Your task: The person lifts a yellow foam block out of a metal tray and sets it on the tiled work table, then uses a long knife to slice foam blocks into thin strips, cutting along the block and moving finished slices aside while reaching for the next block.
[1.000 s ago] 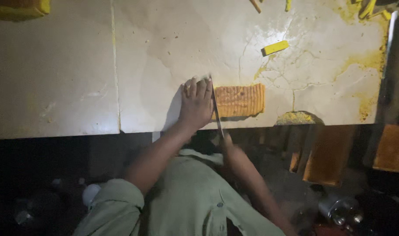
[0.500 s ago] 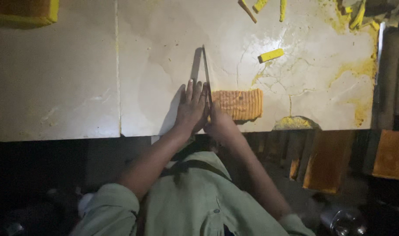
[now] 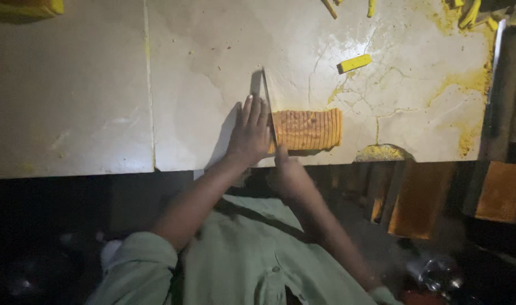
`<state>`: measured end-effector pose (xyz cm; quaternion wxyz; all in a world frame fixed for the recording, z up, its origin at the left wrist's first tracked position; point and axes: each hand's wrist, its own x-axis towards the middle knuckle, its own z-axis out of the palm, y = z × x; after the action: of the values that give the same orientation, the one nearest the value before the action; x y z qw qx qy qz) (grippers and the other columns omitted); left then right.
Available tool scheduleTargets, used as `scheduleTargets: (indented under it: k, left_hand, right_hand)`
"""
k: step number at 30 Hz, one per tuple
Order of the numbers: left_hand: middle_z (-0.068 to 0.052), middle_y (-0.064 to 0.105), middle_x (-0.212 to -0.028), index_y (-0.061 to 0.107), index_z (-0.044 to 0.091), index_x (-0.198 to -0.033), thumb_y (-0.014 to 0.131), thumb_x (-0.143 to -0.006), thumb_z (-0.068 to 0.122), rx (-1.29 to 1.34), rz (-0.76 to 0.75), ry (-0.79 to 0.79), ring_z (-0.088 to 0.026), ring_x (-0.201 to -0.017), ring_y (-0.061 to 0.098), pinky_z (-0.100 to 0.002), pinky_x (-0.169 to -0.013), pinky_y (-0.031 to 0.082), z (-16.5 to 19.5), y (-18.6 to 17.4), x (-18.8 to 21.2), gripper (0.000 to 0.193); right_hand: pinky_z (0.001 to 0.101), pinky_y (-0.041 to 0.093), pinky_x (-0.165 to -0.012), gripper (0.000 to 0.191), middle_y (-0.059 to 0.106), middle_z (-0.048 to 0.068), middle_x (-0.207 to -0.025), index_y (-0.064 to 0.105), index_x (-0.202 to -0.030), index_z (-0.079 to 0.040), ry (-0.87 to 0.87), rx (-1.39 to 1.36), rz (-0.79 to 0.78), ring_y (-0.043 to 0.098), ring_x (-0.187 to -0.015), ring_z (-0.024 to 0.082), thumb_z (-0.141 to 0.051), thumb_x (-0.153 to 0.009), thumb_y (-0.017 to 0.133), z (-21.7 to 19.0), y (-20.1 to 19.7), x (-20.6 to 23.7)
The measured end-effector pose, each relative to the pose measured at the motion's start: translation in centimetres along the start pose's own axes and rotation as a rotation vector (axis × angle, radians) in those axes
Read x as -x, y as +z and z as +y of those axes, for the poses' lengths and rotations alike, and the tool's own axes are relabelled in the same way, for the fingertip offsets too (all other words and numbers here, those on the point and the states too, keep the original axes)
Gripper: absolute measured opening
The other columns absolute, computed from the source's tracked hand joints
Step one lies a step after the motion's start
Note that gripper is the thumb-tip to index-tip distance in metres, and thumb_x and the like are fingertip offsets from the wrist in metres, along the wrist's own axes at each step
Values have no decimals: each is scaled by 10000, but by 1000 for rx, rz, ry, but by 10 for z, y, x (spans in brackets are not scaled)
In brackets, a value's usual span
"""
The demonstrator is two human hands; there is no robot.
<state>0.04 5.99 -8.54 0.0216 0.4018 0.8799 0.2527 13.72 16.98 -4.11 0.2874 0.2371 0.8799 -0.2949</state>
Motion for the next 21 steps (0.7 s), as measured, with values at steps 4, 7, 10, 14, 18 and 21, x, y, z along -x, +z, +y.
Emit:
scheduleTargets:
  k: [4, 7, 10, 14, 18, 21]
  left_hand:
    - [-307, 332, -1596, 342, -143, -1479, 476, -1001, 188, -32, 49, 56, -489, -1533, 232, -572, -1251, 245, -6, -4, -1, 597]
    - [-315, 327, -1582, 336, -135, -1532, 484, -1025, 174, 76, 46, 13, -507, -1520, 226, -582, -1242, 252, -4, -6, 6, 612]
    - [-309, 332, -1554, 342, -130, -1510, 515, -970, 197, 102, -12, -3, -512, -1488, 235, -610, -1226, 244, -2, -5, 10, 654]
    - [-325, 302, -1593, 313, -137, -1538, 523, -1009, 169, 125, 66, 9, -513, -1535, 215, -600, -1264, 237, -3, -2, 9, 646]
    - [-350, 266, -1587, 282, -155, -1518, 528, -966, 173, 163, 39, 19, -522, -1518, 187, -603, -1242, 230, -7, -1, 6, 687]
    - [-321, 258, -1624, 295, -115, -1549, 498, -990, 146, 271, 1, -3, -503, -1547, 181, -563, -1254, 251, -13, -4, 4, 650]
  right_hand:
    - [502, 581, -752, 710, 694, 333, -986, 338, -1344, 86, -291, -129, 204, 707, -958, 468, -92, -794, 750, -66, -56, 3]
    - [553, 609, -734, 770, 704, 331, -1018, 176, -1559, -4, 385, -152, -213, 768, -888, 494, -36, -904, 578, -75, -54, 44]
    - [511, 568, -783, 832, 680, 333, -1017, 173, -1548, 20, -23, 42, -160, 699, -937, 468, -73, -881, 662, -30, -25, 99]
    - [531, 555, -752, 891, 673, 339, -987, 158, -1559, 98, -33, -19, -106, 683, -882, 489, -52, -844, 667, 32, 37, 83]
    - [550, 542, -721, 953, 667, 345, -958, 143, -1571, 177, -182, -1, 109, 667, -826, 510, -31, -807, 673, 33, 47, 4]
    - [525, 575, -745, 772, 698, 304, -946, 330, -1364, 92, -196, 49, 100, 702, -895, 473, -115, -755, 757, 0, 1, -29]
